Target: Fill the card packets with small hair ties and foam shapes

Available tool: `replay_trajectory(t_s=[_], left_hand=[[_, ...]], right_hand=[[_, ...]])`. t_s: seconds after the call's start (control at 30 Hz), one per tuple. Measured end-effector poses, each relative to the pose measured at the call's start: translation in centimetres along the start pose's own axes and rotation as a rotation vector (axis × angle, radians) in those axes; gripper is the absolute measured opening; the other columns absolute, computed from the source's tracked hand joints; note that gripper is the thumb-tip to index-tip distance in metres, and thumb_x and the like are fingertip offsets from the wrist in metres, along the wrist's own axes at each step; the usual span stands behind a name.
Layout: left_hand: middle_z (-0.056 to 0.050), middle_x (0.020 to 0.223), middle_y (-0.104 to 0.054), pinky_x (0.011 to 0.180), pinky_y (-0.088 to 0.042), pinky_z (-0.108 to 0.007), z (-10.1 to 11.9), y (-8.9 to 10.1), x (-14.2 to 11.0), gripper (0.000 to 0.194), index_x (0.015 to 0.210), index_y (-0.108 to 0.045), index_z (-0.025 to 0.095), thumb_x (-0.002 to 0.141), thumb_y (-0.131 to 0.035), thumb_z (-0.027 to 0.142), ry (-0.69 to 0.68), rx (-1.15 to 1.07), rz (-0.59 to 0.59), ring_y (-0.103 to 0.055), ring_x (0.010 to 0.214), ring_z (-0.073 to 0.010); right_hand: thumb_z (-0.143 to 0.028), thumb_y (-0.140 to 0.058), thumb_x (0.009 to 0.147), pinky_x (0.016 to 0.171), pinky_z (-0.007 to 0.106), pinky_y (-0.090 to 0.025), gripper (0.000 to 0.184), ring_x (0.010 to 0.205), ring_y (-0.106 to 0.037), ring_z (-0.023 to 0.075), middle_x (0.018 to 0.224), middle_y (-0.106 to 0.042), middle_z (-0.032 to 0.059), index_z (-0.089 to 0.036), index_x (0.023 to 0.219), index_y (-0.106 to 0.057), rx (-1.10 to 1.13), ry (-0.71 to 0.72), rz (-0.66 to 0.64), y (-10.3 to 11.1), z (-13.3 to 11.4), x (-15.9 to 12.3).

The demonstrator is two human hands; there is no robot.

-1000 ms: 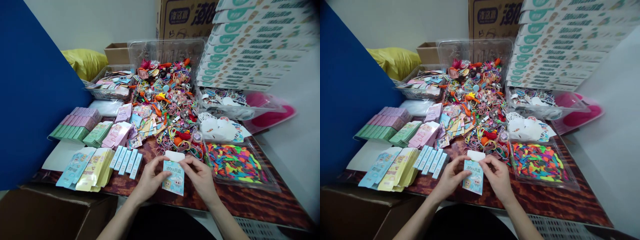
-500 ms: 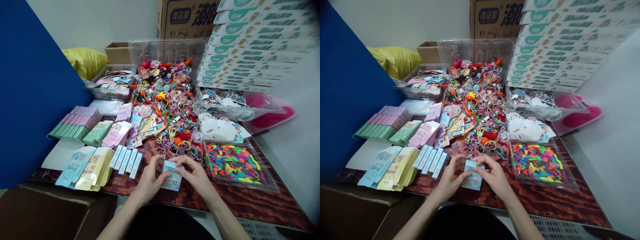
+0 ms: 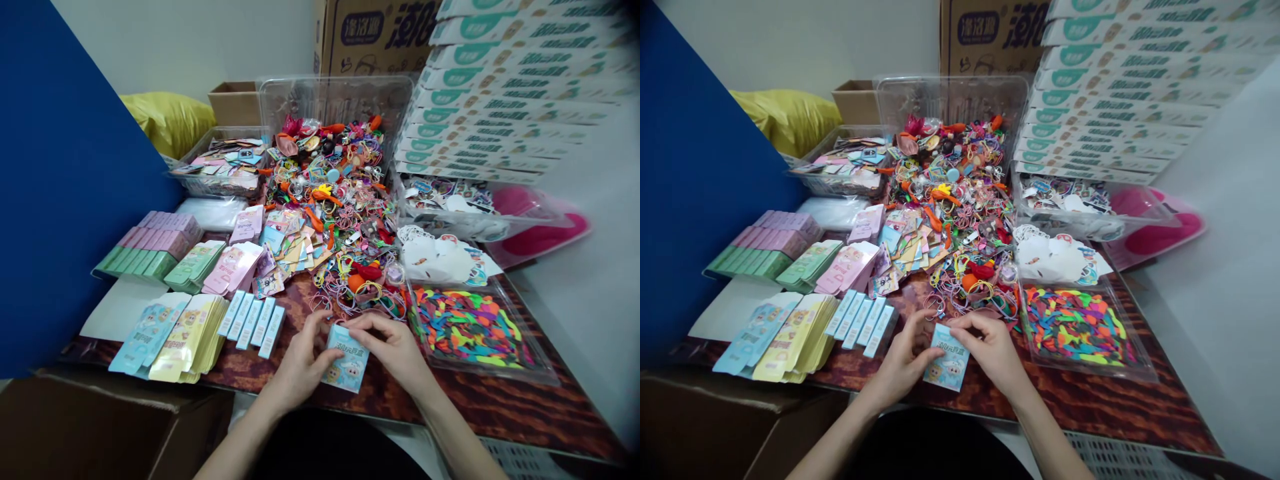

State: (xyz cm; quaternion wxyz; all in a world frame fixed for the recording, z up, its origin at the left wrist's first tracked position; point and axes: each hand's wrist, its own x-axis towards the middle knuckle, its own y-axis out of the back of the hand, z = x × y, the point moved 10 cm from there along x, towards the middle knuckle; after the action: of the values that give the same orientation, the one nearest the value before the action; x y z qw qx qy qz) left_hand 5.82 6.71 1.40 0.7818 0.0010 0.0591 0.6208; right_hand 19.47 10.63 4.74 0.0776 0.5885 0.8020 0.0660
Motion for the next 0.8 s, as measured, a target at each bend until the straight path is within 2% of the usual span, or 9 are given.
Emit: replay_trajectory(t_s=[0.1, 0.17, 0.3, 0.5, 0.8], left_hand=[[-0.003, 0.099, -0.063, 0.072, -0.053, -0.027, 0.1, 0.2, -0.1, 0.051, 0.136, -0.042, 0.026, 0.09, -0.063, 0.024, -0.013, 0.021, 0.018, -0.064, 0.083, -0.0166], [-0.004, 0.102, -0.066, 0.08, -0.054, -0.029, 0.6, 0.3, -0.2, 0.047, 0.135, -0.044, 0.025, 0.091, -0.061, 0.023, -0.048, 0.08, 0.015, -0.065, 0.09, -0.018], [-0.008, 0.121, -0.066, 0.096, -0.05, -0.036, 2.0, -0.3, -0.3, 0.037, 0.129, -0.054, 0.024, 0.092, -0.059, 0.022, -0.167, 0.267, -0.049, -0.063, 0.109, -0.0219], [-0.007, 0.14, -0.058, 0.109, -0.044, -0.038, 1.9, -0.4, -0.5, 0.05, 0.14, -0.048, 0.027, 0.092, -0.059, 0.02, -0.168, 0.245, -0.067, -0.055, 0.127, -0.022], [-0.007, 0.125, -0.066, 0.099, -0.049, -0.037, 0.7, 0.2, -0.5, 0.044, 0.134, -0.053, 0.025, 0.09, -0.061, 0.021, -0.065, 0.196, -0.038, -0.062, 0.112, -0.023]], right_hand=[[-0.034, -0.065, 0.089, 0.082, 0.036, -0.055, 0.018, 0.091, -0.072, 0.0236, 0.096, -0.077, 0.0079, -0.021, 0.083, -0.076, -0.069, 0.088, -0.01, -0.2, -0.8, -0.5], [-0.032, -0.063, 0.09, 0.082, 0.035, -0.054, 0.017, 0.091, -0.071, 0.0231, 0.097, -0.076, 0.0077, -0.021, 0.086, -0.076, -0.12, 0.149, -0.01, -0.3, -1.4, -0.7], [-0.032, -0.062, 0.091, 0.071, 0.031, -0.052, 0.022, 0.077, -0.067, 0.0199, 0.08, -0.072, 0.005, -0.02, 0.075, -0.071, -0.181, 0.19, -0.051, -0.7, -2.1, -0.5], [-0.032, -0.058, 0.094, 0.072, 0.03, -0.05, 0.02, 0.081, -0.066, 0.0194, 0.084, -0.07, 0.0049, -0.021, 0.086, -0.073, -0.21, 0.192, -0.139, -1.2, -2.1, -0.1], [-0.032, -0.062, 0.092, 0.074, 0.031, -0.05, 0.02, 0.08, -0.065, 0.0183, 0.082, -0.069, 0.0036, -0.02, 0.081, -0.074, -0.192, 0.177, -0.215, -2.0, -2.0, 0.4]])
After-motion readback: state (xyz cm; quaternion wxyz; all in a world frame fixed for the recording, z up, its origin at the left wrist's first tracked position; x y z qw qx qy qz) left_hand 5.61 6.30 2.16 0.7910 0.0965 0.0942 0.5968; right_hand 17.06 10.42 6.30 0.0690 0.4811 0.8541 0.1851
